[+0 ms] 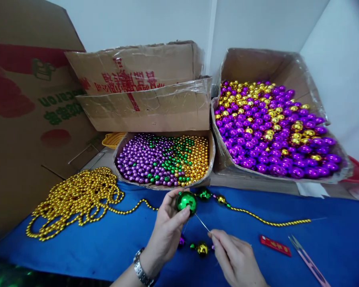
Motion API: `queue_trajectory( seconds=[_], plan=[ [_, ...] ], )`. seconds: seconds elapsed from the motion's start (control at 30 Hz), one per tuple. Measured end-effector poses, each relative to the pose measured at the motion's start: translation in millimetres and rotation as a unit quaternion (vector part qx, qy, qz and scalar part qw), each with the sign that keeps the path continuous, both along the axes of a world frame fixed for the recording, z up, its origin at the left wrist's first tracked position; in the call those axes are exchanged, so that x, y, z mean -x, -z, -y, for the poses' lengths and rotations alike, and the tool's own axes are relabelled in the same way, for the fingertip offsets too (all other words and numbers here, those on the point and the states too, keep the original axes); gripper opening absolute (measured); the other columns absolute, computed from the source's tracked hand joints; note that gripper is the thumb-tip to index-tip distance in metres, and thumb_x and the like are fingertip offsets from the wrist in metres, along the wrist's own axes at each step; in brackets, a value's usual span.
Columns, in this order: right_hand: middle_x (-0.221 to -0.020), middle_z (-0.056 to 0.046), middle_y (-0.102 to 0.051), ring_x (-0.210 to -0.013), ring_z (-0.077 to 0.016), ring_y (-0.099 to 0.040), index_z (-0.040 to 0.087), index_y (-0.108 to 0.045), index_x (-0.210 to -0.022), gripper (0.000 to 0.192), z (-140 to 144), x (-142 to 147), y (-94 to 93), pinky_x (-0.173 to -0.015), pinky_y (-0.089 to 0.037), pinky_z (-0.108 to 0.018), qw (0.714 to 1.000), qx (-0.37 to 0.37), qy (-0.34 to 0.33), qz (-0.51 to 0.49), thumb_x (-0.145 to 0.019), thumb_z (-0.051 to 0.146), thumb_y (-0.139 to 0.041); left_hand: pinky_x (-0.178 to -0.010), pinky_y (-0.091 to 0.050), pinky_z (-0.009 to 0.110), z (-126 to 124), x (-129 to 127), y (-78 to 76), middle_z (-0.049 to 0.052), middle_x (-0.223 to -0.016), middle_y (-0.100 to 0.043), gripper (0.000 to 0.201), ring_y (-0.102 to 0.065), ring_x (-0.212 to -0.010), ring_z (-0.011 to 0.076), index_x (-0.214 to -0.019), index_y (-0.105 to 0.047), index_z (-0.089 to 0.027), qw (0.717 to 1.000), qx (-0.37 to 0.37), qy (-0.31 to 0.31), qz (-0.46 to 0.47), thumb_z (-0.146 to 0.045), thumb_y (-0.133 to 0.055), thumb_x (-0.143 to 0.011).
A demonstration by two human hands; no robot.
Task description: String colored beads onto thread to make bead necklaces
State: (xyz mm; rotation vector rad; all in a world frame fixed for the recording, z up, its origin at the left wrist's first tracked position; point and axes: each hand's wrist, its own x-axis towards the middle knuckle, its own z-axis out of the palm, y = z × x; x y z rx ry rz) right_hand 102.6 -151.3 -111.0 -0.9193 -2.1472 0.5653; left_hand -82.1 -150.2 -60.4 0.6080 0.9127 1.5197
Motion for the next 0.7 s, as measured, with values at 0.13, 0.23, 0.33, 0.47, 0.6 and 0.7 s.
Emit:
queue_trajectory(
  seconds=[0.13, 0.23, 0.33, 0.47, 0.6, 0.7],
  plan=[
    [-0.068, -0.001, -0.063, -0.064, -0.0148, -0.066, 0.02, -0.055, -0.103, 0.02, -0.7, -2.6, 2.1, -0.067, -0.053, -0.022, 1.0, -0.002, -0.013, 0.002, -0.093, 0.015, -0.039, -0.083, -0.05, 0.036, 0.0, 2.9, -0.4, 0.009, -0.124, -0.05, 0.037, -0.053, -0.1, 0.0212, -0.112, -0.051, -0.023, 1.0, 0.008, 0.022, 0.013, -0.015, -0.065, -0.079],
    [-0.073, -0.002, -0.065, -0.066, -0.0149, -0.066, 0.02, -0.055, -0.104, 0.02, -1.6, -1.5, 4.7, -0.067, -0.053, -0.022, 1.0, -0.023, 0.004, 0.003, -0.093, 0.015, -0.04, -0.084, -0.05, 0.038, 0.2, 1.2, 1.0, 0.009, -0.125, -0.049, 0.036, -0.052, -0.102, 0.0218, -0.111, -0.052, -0.023, 0.999, 0.012, 0.029, 0.011, -0.015, -0.066, -0.078],
    [-0.076, -0.003, -0.066, -0.067, -0.0154, -0.067, 0.019, -0.055, -0.104, 0.02, -3.3, 1.7, 6.8, -0.066, -0.053, -0.023, 0.999, -0.04, 0.012, 0.003, -0.093, 0.015, -0.04, -0.085, -0.049, 0.039, 3.1, -2.5, 4.3, 0.008, -0.128, -0.048, 0.035, -0.052, -0.104, 0.0227, -0.11, -0.053, -0.025, 0.999, 0.013, 0.051, -0.004, -0.018, -0.066, -0.079],
    [-0.072, -0.003, -0.064, -0.063, -0.0149, -0.064, 0.019, -0.056, -0.099, 0.019, -7.4, 0.3, 5.9, -0.062, -0.051, -0.023, 0.999, -0.026, 0.025, -0.009, -0.094, 0.017, -0.038, -0.087, -0.047, 0.037, -0.3, 4.8, -3.4, 0.012, -0.127, -0.053, 0.041, -0.051, -0.111, 0.0282, -0.114, -0.056, -0.022, 0.99, -0.033, 0.098, -0.092, -0.028, -0.07, -0.076],
    [-0.072, -0.003, -0.063, -0.058, -0.0137, -0.062, 0.02, -0.056, -0.097, 0.018, -11.2, -10.2, 2.4, -0.055, -0.048, -0.022, 0.998, 0.005, 0.054, -0.023, -0.095, 0.02, -0.038, -0.084, -0.048, 0.034, -38.5, 33.0, -23.8, 0.012, -0.117, -0.06, 0.03, -0.055, -0.108, 0.0267, -0.111, -0.058, -0.02, 0.949, -0.076, 0.064, -0.299, -0.036, -0.055, -0.086],
    [-0.073, -0.003, -0.064, -0.059, -0.0138, -0.063, 0.02, -0.057, -0.099, 0.019, -11.6, -16.9, 1.5, -0.055, -0.048, -0.021, 0.997, 0.003, 0.067, -0.027, -0.096, 0.023, -0.038, -0.08, -0.047, 0.03, -91.4, 55.2, -26.6, 0.01, -0.109, -0.064, 0.026, -0.06, -0.093, 0.021, -0.11, -0.056, -0.019, 0.769, -0.077, 0.057, -0.632, -0.034, -0.045, -0.09]
  ],
)
